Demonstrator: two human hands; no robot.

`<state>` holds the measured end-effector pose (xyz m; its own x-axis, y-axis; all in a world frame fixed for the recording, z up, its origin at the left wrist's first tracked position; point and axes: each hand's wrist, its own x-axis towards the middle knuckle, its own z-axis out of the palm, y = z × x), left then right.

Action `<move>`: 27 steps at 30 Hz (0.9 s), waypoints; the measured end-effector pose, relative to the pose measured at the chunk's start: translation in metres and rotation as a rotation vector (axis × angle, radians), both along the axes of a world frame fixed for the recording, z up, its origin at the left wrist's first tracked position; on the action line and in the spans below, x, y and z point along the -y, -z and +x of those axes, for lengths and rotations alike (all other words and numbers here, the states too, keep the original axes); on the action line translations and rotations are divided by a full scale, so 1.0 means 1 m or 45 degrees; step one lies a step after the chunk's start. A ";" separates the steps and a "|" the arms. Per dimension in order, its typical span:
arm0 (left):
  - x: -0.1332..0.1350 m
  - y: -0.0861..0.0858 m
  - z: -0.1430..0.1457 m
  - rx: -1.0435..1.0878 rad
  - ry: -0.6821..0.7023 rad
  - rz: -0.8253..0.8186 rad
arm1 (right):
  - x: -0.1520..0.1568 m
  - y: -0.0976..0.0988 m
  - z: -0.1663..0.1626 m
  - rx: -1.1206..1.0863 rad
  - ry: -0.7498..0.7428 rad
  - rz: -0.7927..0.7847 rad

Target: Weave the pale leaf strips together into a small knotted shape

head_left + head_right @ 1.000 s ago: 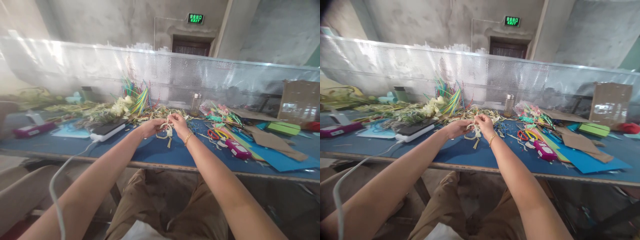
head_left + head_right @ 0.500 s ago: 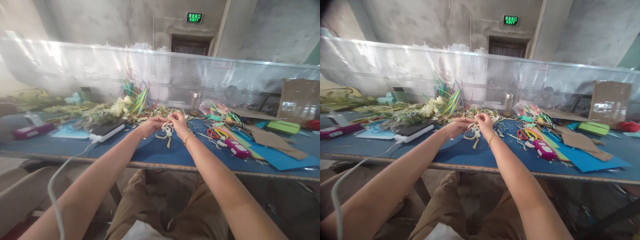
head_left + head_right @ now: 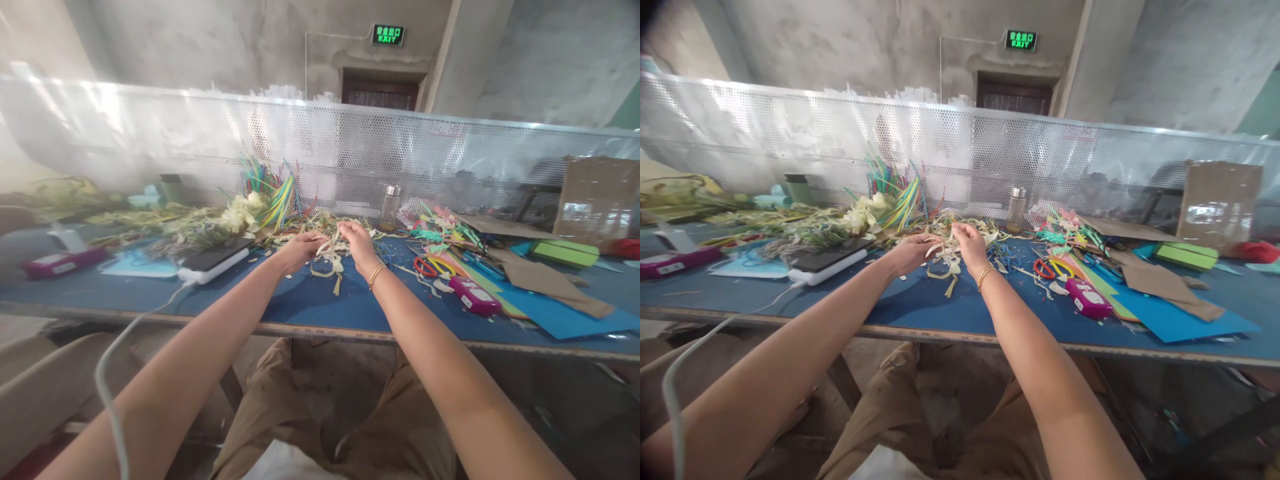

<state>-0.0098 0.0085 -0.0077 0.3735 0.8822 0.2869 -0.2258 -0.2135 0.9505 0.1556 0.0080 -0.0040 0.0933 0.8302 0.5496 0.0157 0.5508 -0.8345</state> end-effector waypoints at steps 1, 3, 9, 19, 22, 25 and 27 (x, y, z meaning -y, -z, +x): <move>0.000 0.000 0.000 -0.008 0.029 -0.017 | 0.000 0.000 0.001 0.064 -0.007 0.046; 0.001 0.000 -0.001 -0.024 0.082 -0.049 | 0.002 -0.002 0.003 0.233 0.002 0.160; 0.002 -0.002 -0.003 0.016 0.065 -0.108 | 0.007 -0.008 0.009 0.590 0.287 0.428; 0.000 0.001 -0.004 -0.059 0.078 -0.077 | 0.009 -0.005 0.003 0.385 -0.162 0.112; 0.002 0.000 -0.004 -0.062 0.122 -0.072 | 0.009 -0.004 0.002 0.176 -0.283 -0.083; 0.002 0.000 -0.004 -0.053 0.141 -0.053 | 0.008 -0.004 0.001 0.086 -0.329 -0.138; 0.002 -0.001 -0.003 -0.037 0.134 -0.033 | 0.009 -0.005 0.001 0.058 -0.341 -0.149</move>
<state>-0.0130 0.0063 -0.0066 0.4720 0.8448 0.2519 -0.2178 -0.1651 0.9619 0.1561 -0.0006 0.0007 -0.1599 0.8800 0.4474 -0.0785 0.4404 -0.8944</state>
